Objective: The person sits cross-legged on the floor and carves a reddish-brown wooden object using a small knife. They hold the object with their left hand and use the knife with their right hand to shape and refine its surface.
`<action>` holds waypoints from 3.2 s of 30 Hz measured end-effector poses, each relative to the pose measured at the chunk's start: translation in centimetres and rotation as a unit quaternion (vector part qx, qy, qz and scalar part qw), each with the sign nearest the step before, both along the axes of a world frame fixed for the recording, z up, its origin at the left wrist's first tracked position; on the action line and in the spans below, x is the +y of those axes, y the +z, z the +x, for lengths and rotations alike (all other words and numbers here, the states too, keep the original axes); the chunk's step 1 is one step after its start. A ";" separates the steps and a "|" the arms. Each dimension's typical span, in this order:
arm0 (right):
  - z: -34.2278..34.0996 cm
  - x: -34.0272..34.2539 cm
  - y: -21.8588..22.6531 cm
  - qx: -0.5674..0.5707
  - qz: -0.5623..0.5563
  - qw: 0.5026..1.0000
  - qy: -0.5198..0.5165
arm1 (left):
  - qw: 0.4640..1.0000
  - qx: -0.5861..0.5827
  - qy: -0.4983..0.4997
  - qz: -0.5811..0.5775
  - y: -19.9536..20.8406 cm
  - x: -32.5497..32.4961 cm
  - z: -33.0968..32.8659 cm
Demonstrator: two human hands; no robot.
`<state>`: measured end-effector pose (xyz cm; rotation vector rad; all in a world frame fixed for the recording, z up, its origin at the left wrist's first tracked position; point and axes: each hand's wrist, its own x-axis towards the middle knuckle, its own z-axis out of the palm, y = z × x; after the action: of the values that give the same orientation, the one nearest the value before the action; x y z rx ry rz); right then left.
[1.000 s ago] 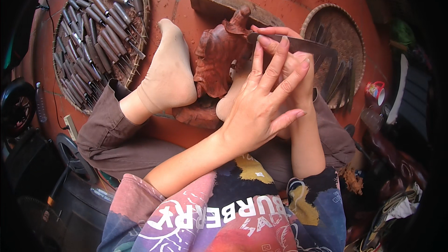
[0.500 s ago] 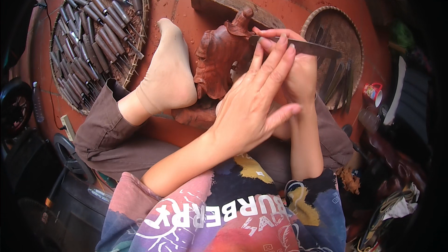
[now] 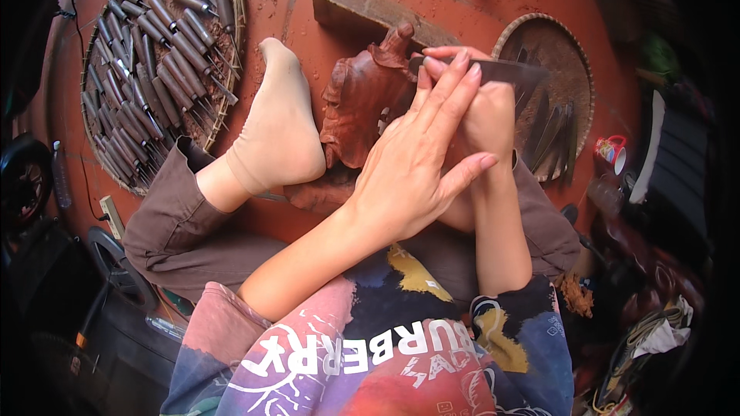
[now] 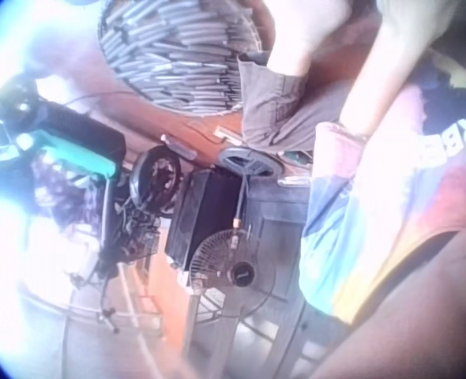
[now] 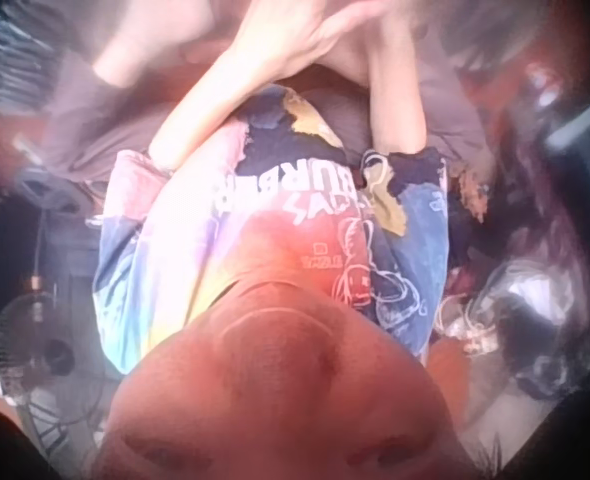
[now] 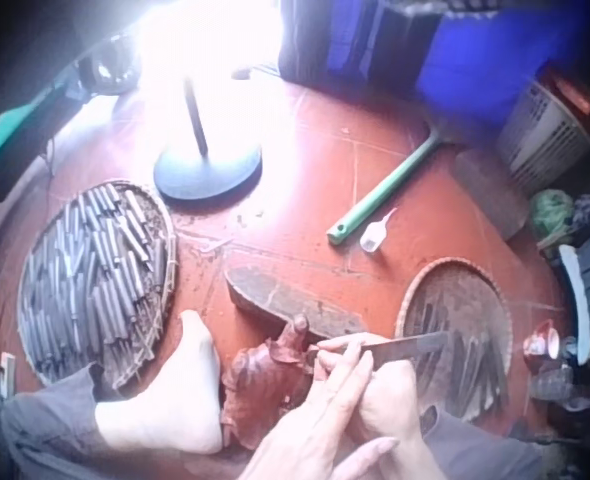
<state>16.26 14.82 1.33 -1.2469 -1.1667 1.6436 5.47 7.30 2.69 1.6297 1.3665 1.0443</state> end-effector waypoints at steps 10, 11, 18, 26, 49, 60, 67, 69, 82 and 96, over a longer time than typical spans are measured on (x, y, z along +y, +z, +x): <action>-0.2 -0.3 0.0 0.037 -0.045 0.998 -0.034 | 0.998 -0.036 -0.024 -0.052 1.3 -0.1 -0.7; -0.6 -1.2 0.1 0.083 -0.057 0.993 -0.068 | 0.998 -0.031 -0.030 -0.050 1.3 -0.4 -0.9; -0.8 -0.7 -0.6 0.081 -0.056 0.991 -0.088 | 0.997 -0.027 -0.024 -0.071 1.4 0.3 -0.9; -1.1 -0.7 0.1 0.051 -0.058 0.993 -0.088 | 0.995 -0.030 -0.036 -0.084 1.5 0.6 -1.0; -2.2 -1.4 -0.7 0.128 -0.075 0.978 -0.147 | 0.992 -0.017 -0.070 -0.101 2.3 1.5 -1.4; -3.0 -2.1 -0.5 0.175 -0.058 0.969 -0.162 | 0.989 0.010 -0.097 -0.115 2.5 1.2 -2.4; -3.0 -1.6 -1.7 0.178 -0.057 0.966 -0.182 | 0.992 0.033 -0.087 -0.084 1.3 1.7 -1.6; -3.2 -1.7 -1.4 0.186 -0.061 0.959 -0.203 | 0.993 0.039 -0.087 -0.073 1.1 1.8 -1.5; -3.0 -0.8 -2.4 0.186 -0.044 0.965 -0.179 | 0.997 0.045 -0.054 -0.034 1.9 1.3 -0.9; 1.9 4.2 -3.4 0.231 0.064 0.969 -0.060 | 0.974 0.198 0.088 0.068 0.8 -0.8 -1.9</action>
<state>18.13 19.05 -2.02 -0.7790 -0.8722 1.6247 3.61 6.47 3.46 1.9208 1.7594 0.9627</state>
